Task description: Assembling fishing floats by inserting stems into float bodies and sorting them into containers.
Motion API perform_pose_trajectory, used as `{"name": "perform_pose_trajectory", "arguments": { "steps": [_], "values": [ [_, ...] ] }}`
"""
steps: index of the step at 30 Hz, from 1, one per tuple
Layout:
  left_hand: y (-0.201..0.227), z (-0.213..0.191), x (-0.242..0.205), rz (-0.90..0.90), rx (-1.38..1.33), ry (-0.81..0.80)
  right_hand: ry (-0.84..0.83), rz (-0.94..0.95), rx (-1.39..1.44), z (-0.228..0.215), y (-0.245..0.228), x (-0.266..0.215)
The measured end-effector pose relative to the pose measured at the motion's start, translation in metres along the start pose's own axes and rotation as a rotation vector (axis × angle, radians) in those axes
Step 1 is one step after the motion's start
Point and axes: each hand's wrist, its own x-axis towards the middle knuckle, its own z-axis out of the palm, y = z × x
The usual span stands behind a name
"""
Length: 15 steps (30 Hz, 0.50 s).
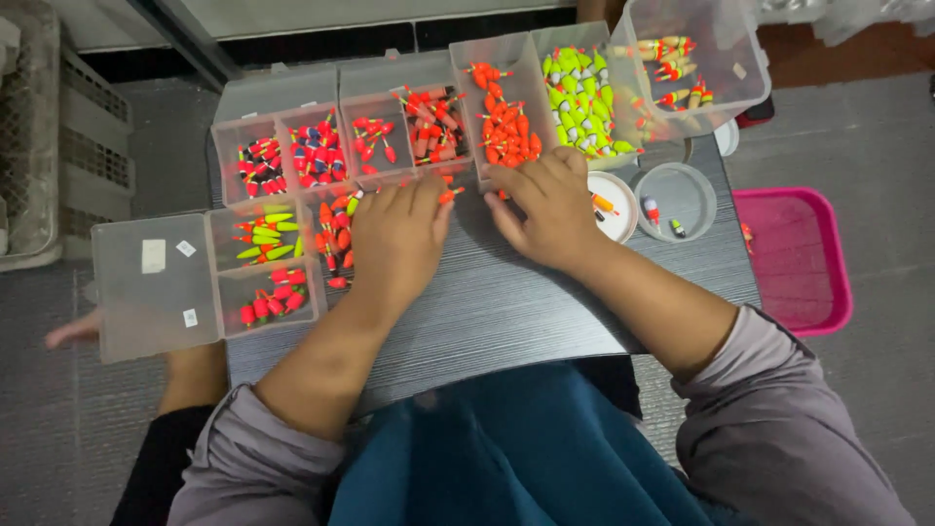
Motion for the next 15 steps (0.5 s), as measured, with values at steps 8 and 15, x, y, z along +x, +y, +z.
{"name": "perform_pose_trajectory", "arguments": {
  "steps": [8,15],
  "values": [
    [0.01,-0.013,0.001,-0.377,-0.589,-0.43,-0.073,-0.153,0.022,-0.008,-0.014,0.008],
    [0.015,0.0,0.001,-0.687,-0.949,-0.542,-0.183,-0.134,-0.003,-0.001,0.006,-0.011]
  ]
}}
